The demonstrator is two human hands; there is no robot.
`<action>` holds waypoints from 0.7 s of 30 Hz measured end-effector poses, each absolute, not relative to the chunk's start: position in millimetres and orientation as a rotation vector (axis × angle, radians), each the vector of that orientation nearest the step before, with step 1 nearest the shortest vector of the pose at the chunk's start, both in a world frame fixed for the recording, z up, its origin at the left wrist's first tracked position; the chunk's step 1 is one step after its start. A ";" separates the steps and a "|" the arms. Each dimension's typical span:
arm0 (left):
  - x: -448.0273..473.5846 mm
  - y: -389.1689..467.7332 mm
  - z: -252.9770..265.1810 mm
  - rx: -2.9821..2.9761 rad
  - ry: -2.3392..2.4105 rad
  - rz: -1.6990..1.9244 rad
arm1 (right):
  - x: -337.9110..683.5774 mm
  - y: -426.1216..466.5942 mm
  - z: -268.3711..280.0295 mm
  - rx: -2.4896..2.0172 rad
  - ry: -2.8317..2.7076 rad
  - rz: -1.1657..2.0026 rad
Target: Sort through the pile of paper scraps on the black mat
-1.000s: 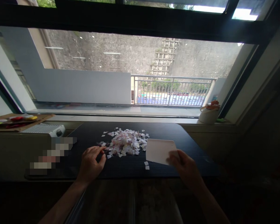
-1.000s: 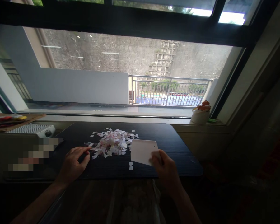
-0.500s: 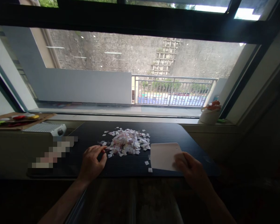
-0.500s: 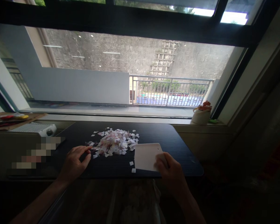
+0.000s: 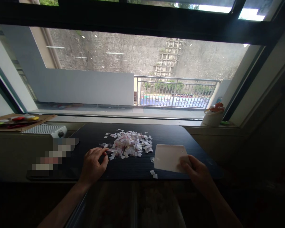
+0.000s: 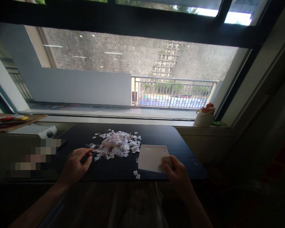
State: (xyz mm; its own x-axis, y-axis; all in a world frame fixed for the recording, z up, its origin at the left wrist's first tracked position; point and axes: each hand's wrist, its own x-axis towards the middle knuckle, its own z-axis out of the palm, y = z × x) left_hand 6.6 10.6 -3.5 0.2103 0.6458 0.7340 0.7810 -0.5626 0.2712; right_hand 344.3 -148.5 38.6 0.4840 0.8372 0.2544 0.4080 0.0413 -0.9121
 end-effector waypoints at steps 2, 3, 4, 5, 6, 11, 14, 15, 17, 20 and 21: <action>6.5 10.3 -3.0 -2.320 -1.383 -1.278 | 347.6 -147.1 32.8 -1.573 -1.088 0.530; 6.5 10.2 -2.8 -2.324 -1.383 -1.276 | 349.1 -146.9 29.9 -1.572 -1.077 0.566; 6.4 10.0 -2.6 -2.327 -1.384 -1.274 | 350.3 -147.2 27.3 -1.570 -1.066 0.599; 6.4 9.8 -2.4 -2.329 -1.386 -1.272 | 351.3 -148.0 25.2 -1.569 -1.058 0.626; 6.3 9.7 -2.3 -2.328 -1.390 -1.270 | 352.0 -149.2 23.6 -1.569 -1.052 0.648; 6.0 10.6 -2.5 -2.327 -1.411 -1.267 | 353.3 -155.1 22.1 -1.544 -1.008 0.731; 5.9 10.9 -2.4 -2.331 -1.399 -1.271 | 356.0 -156.1 21.8 -1.538 -0.979 0.718; 5.9 10.8 -2.3 -2.331 -1.396 -1.272 | 357.2 -156.1 21.2 -1.539 -0.970 0.699; 6.0 10.5 -2.1 -2.333 -1.396 -1.269 | 359.3 -156.1 19.8 -1.546 -0.951 0.664; 6.1 10.2 -2.3 -2.332 -1.399 -1.267 | 358.2 -155.9 18.3 -1.541 -0.940 0.671; 6.0 10.2 -2.4 -2.332 -1.396 -1.268 | 356.6 -155.7 18.2 -1.529 -0.938 0.689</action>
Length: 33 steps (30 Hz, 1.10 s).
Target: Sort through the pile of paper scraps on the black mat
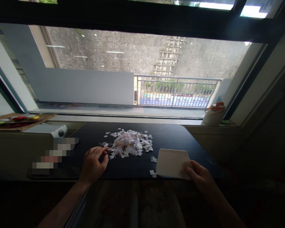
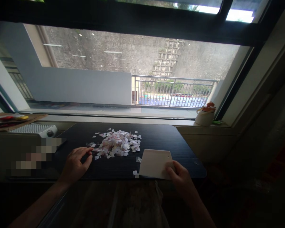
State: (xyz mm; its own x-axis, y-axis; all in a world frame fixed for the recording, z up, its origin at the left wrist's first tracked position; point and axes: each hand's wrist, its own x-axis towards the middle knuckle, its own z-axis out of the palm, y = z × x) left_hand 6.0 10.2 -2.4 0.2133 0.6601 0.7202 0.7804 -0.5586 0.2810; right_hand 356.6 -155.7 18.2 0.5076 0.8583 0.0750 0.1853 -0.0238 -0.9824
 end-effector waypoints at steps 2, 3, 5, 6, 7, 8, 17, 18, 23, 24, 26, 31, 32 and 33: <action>5.8 10.5 -2.9 -2.330 -1.386 -1.271 | 352.5 -155.3 18.9 -1.500 -0.934 0.730; 5.7 10.6 -3.1 -2.333 -1.380 -1.271 | 350.5 -155.2 19.4 -1.487 -0.931 0.748; 5.6 10.7 -3.3 -2.335 -1.382 -1.273 | 347.7 -155.2 20.4 -1.471 -0.931 0.777; 5.6 10.7 -3.3 -2.334 -1.386 -1.274 | 347.0 -155.2 20.8 -1.464 -0.935 0.789; 5.7 10.6 -3.3 -2.334 -1.390 -1.274 | 346.7 -155.0 21.3 -1.456 -0.938 0.801; 5.8 10.4 -3.1 -2.333 -1.394 -1.276 | 346.7 -154.5 21.7 -1.449 -0.940 0.812; 6.3 9.8 -2.0 -2.336 -1.412 -1.262 | 339.4 -141.4 24.1 -1.420 -1.030 0.812; 6.4 9.8 -2.1 -2.330 -1.413 -1.264 | 339.3 -142.3 24.0 -1.427 -1.044 0.817; 7.0 10.3 -2.3 -2.323 -1.386 -1.281 | 350.0 -151.8 24.0 -1.456 -0.988 0.778; 6.9 10.3 -2.4 -2.321 -1.382 -1.283 | 353.5 -152.7 24.0 -1.472 -0.957 0.731; 6.7 10.4 -2.8 -2.322 -1.375 -1.285 | 359.3 -152.4 23.7 -1.511 -0.901 0.606; 5.6 10.9 -3.8 -2.328 -1.363 -1.278 | 354.4 -145.4 21.8 -1.537 -0.883 0.421; 5.5 11.0 -4.0 -2.329 -1.364 -1.276 | 350.2 -144.4 21.7 -1.532 -0.906 0.411; 5.4 11.1 -4.1 -2.329 -1.367 -1.275 | 345.8 -143.8 22.0 -1.526 -0.934 0.412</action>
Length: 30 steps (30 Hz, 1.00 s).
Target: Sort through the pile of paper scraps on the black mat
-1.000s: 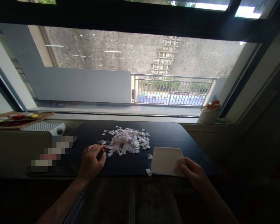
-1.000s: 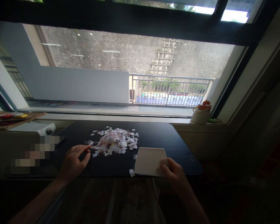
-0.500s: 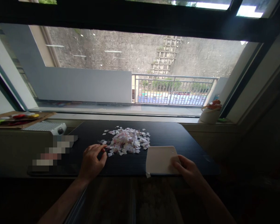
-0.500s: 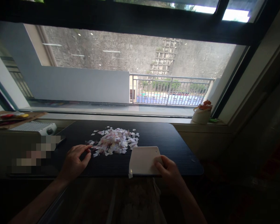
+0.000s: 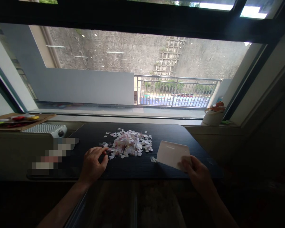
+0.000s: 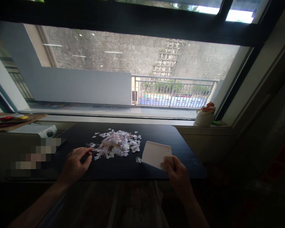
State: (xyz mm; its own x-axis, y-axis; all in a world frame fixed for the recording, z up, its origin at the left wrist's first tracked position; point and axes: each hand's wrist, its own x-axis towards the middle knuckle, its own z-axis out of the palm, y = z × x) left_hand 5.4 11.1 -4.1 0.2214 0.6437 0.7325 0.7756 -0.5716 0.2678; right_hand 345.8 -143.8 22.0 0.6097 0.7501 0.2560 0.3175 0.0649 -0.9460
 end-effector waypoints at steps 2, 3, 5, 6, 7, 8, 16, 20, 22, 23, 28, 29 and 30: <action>5.4 11.1 -4.3 -2.327 -1.372 -1.277 | 337.8 -143.8 23.5 -1.510 -0.985 0.435; 5.4 11.1 -4.3 -2.327 -1.372 -1.278 | 334.8 -144.2 24.8 -1.505 -0.997 0.445; 5.6 11.0 -4.2 -2.327 -1.371 -1.282 | 331.7 -145.4 27.7 -1.511 -0.995 0.433; 5.8 10.9 -4.0 -2.329 -1.369 -1.282 | 331.5 -146.0 29.1 -1.519 -0.991 0.412; 5.9 10.8 -3.8 -2.330 -1.367 -1.284 | 331.8 -146.4 30.1 -1.527 -0.990 0.391; 6.1 10.7 -3.6 -2.329 -1.367 -1.287 | 332.6 -146.7 30.7 -1.536 -0.999 0.374; 6.4 10.9 -3.8 -2.335 -1.378 -1.288 | 331.9 -144.7 27.3 -1.580 -1.042 0.323; 6.5 10.4 -3.6 -2.327 -1.383 -1.287 | 329.1 -144.1 28.8 -1.538 -1.045 0.370; 6.7 10.0 -3.1 -2.326 -1.384 -1.285 | 330.3 -145.4 29.3 -1.568 -1.026 0.339; 6.8 9.8 -2.9 -2.326 -1.387 -1.284 | 331.1 -146.1 29.3 -1.578 -1.013 0.327; 6.4 10.0 -2.8 -2.327 -1.398 -1.278 | 329.3 -144.9 25.4 -1.516 -0.990 0.378; 6.2 10.2 -2.8 -2.327 -1.398 -1.278 | 328.2 -143.8 24.5 -1.507 -0.998 0.396; 6.1 10.3 -2.9 -2.326 -1.397 -1.280 | 327.3 -142.9 23.8 -1.508 -1.005 0.408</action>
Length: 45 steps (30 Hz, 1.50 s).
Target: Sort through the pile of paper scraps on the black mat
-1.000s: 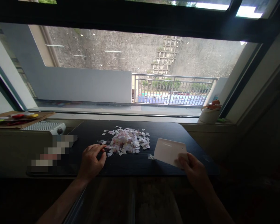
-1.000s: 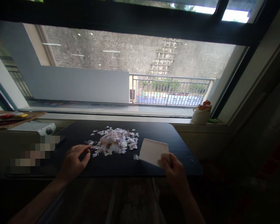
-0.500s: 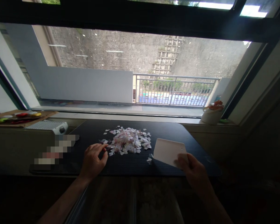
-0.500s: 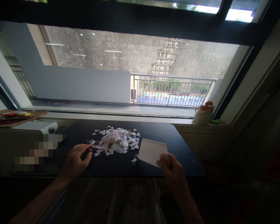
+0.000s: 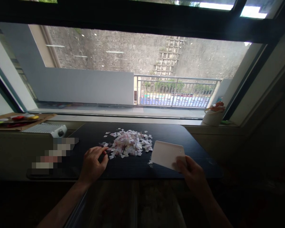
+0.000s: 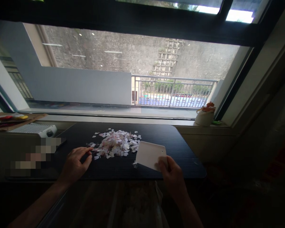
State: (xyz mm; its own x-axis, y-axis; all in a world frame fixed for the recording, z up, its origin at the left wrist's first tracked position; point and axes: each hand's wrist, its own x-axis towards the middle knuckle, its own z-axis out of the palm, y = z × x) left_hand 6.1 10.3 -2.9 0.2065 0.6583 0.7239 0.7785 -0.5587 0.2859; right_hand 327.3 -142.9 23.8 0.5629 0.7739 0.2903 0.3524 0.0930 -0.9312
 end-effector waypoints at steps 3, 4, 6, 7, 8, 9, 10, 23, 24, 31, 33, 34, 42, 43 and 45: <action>6.2 10.3 -2.8 -2.331 -1.394 -1.290 | 329.0 -143.9 23.9 -1.549 -0.999 0.388; 6.3 10.1 -2.7 -2.331 -1.395 -1.293 | 330.9 -145.7 24.6 -1.567 -0.986 0.370; 6.6 9.8 -2.4 -2.329 -1.401 -1.292 | 334.7 -150.9 26.7 -1.608 -0.963 0.328; 6.7 9.7 -2.3 -2.327 -1.404 -1.289 | 335.6 -153.7 27.7 -1.626 -0.961 0.310; 6.7 9.7 -2.1 -2.326 -1.407 -1.284 | 335.2 -156.3 28.6 -1.643 -0.964 0.296; 6.7 9.7 -2.0 -2.327 -1.408 -1.281 | 333.3 -158.4 29.0 -1.658 -0.970 0.283; 6.5 9.8 -1.9 -2.328 -1.404 -1.280 | 329.7 -159.7 28.9 -1.669 -0.979 0.275; 7.3 9.5 -1.6 -2.328 -1.374 -1.294 | 303.0 -161.3 24.5 -1.589 -1.031 0.389; 7.4 9.4 -1.5 -2.328 -1.377 -1.292 | 302.9 -161.8 24.9 -1.582 -1.048 0.401; 6.9 9.5 -1.6 -2.331 -1.399 -1.282 | 302.5 -160.1 31.9 -1.618 -1.104 0.363; 6.6 9.7 -1.8 -2.334 -1.389 -1.282 | 304.4 -157.7 34.4 -1.615 -1.125 0.347; 6.5 9.8 -1.9 -2.334 -1.387 -1.281 | 304.7 -155.9 35.2 -1.597 -1.148 0.368; 6.8 9.4 -1.3 -2.341 -1.404 -1.297 | 300.0 -144.9 37.1 -1.509 -1.264 0.543; 6.9 9.3 -1.3 -2.343 -1.406 -1.298 | 301.1 -145.9 37.7 -1.517 -1.243 0.520; 7.3 9.0 -1.2 -2.345 -1.415 -1.298 | 305.0 -150.0 38.9 -1.532 -1.193 0.466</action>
